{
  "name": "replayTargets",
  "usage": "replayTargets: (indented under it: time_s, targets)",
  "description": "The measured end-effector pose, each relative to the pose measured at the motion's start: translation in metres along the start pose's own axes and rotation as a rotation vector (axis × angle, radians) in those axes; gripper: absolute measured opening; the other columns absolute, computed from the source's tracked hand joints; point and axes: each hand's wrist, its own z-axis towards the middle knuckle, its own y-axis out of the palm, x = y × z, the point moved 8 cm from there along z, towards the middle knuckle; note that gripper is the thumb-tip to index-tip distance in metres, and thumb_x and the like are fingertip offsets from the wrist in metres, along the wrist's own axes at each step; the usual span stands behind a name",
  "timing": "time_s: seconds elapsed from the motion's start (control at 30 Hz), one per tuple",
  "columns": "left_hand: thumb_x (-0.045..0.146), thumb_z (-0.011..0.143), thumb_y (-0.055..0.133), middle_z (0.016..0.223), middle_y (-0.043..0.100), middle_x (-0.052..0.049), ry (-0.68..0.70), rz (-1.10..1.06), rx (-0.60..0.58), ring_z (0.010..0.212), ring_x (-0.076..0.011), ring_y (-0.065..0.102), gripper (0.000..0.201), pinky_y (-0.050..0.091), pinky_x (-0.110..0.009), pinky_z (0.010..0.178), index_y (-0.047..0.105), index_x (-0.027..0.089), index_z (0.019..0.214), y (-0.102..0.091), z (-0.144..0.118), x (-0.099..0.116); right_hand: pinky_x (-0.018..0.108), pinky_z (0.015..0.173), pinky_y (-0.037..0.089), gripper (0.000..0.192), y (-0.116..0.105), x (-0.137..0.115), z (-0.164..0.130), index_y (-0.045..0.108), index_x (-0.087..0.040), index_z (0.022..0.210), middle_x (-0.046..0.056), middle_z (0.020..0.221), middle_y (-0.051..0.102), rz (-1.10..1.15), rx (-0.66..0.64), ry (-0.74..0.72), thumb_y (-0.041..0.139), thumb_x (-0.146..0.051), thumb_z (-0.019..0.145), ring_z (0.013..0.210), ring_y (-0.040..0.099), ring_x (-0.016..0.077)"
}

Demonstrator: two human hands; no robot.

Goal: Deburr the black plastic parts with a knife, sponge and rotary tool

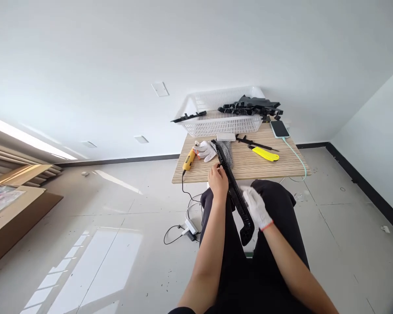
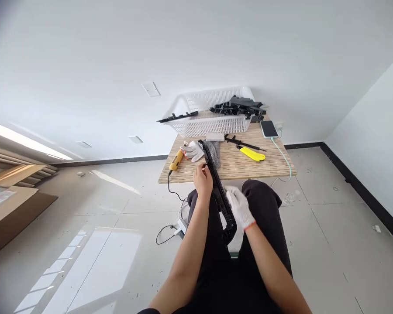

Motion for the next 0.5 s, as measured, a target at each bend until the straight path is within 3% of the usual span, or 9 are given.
replayTargets:
  time_s: [0.1,0.2,0.3,0.43,0.5]
  targets:
    - [0.031,0.104,0.039,0.115,0.071,-0.016,0.015,0.087,-0.022,0.11,-0.0266,0.064,0.033,0.046,-0.039,0.097,0.062,0.015,0.121,0.004,0.001,0.003,0.042,0.104,0.053,0.05,0.0,0.028,-0.056,0.057,-0.024,0.14,0.012,0.138,0.064,-0.059,0.041,0.041,0.05,-0.048,0.096,0.122,0.065,0.0271]
    - [0.027,0.103,0.038,0.114,0.071,-0.017,0.016,0.129,-0.024,0.111,-0.0276,0.065,0.032,0.046,-0.04,0.097,0.061,0.013,0.12,0.004,0.0,0.006,0.048,0.109,0.052,0.076,0.002,0.036,-0.088,0.044,-0.025,0.152,0.014,0.149,0.052,-0.197,0.064,-0.049,0.065,-0.05,0.084,0.131,0.06,0.0335]
    - [0.025,0.102,0.037,0.114,0.07,-0.02,0.019,0.107,-0.01,0.112,-0.031,0.065,0.032,0.047,-0.043,0.097,0.06,0.01,0.119,0.001,-0.001,0.012,0.046,0.11,0.052,0.092,0.005,0.037,-0.103,0.038,-0.027,0.157,0.015,0.156,0.042,-0.351,0.078,-0.145,0.076,-0.046,0.075,0.136,0.056,0.036]
    - [0.023,0.102,0.033,0.116,0.069,-0.022,0.037,0.063,-0.035,0.116,-0.0331,0.064,0.034,0.046,-0.047,0.101,0.057,0.01,0.122,-0.003,-0.004,0.017,0.043,0.09,0.062,0.086,0.01,0.059,-0.105,0.035,-0.043,0.158,0.005,0.163,0.036,-0.538,0.05,0.059,0.064,-0.025,0.079,0.114,0.072,0.031]
    - [0.024,0.102,0.033,0.116,0.07,-0.02,0.063,0.038,-0.081,0.117,-0.0322,0.065,0.033,0.048,-0.046,0.1,0.056,0.013,0.123,-0.005,-0.005,0.017,0.041,0.09,0.062,0.091,0.012,0.063,-0.103,0.029,-0.045,0.16,0.004,0.164,0.035,-0.618,0.027,0.089,0.06,-0.018,0.079,0.126,0.066,0.0313]
